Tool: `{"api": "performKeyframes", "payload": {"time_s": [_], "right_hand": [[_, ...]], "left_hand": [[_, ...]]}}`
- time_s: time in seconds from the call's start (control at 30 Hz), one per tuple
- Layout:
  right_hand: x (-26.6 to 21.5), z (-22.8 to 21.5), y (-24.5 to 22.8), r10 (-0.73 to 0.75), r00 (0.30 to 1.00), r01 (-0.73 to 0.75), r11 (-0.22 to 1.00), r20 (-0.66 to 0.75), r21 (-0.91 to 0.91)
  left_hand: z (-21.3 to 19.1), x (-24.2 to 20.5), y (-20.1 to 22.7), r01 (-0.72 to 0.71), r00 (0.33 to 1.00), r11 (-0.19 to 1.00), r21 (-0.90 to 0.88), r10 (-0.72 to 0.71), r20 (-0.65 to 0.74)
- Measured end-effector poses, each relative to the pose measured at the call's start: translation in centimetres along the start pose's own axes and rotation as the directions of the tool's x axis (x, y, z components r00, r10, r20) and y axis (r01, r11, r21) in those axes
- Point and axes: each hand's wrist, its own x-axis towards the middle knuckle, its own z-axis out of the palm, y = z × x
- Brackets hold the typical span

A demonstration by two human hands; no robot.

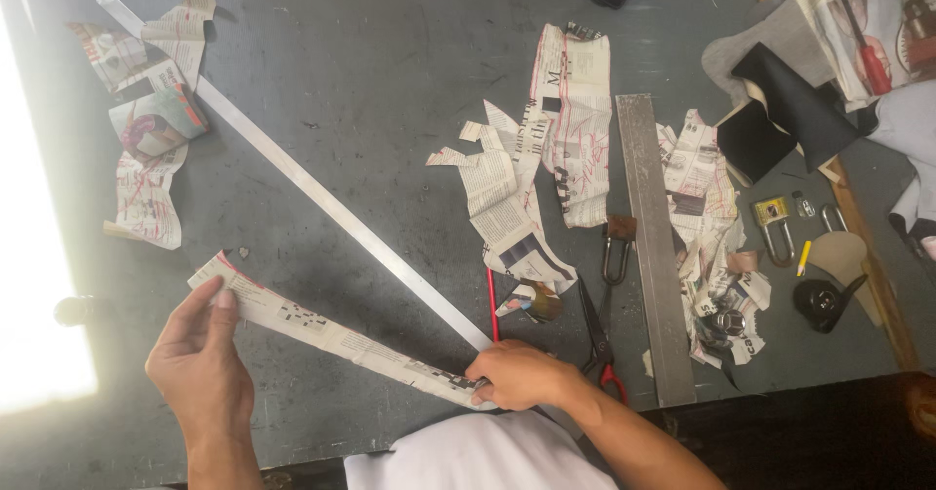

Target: The person uses scissors to cut strips of newspaper on a cluttered workbench. They repeatedly position newspaper pieces, cut them into narrower strips, and set the cut pieces aside. The process continues with multiple newspaper sections being trimmed and separated.

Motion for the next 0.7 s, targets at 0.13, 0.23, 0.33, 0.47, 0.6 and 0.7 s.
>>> {"api": "performKeyframes", "payload": {"time_s": [0.13, 0.23, 0.33, 0.47, 0.6, 0.7], "right_hand": [[0.0, 0.3, 0.4, -0.012, 0.998, 0.013, 1.0, -0.057, 0.015], [-0.1, 0.1, 0.8, -0.04, 0.996, 0.039, 0.999, -0.082, -0.018], [-0.3, -0.2, 1.0, -0.04, 0.992, 0.04, 0.999, -0.122, -0.004], [-0.3, -0.8, 0.7, 0.019, 0.993, -0.017, 1.0, -0.12, 0.016], [0.1, -1.0, 0.8, 0.082, 0.988, -0.07, 0.993, -0.131, 0.09], [0.6, -1.2, 1.2, -0.029, 0.955, 0.055, 0.995, -0.295, 0.08]], "left_hand": [[-0.6, 0.3, -0.4, -0.027, 1.0, 0.999, -0.021, 0.027, -0.001], [-0.9, 0.5, -0.7, -0.017, 1.0, 0.999, 0.032, 0.018, -0.025], [-1.1, 1.3, -1.2, 0.0, 0.999, 0.995, 0.102, 0.003, -0.036], [-0.7, 3.6, -2.6, -0.004, 1.0, 0.994, 0.109, 0.004, -0.005], [0.2, 6.9, -4.1, -0.069, 0.997, 0.952, 0.299, 0.073, -0.002], [2.3, 9.7, -5.6, -0.172, 0.985, 0.893, 0.416, 0.147, 0.093]]}}
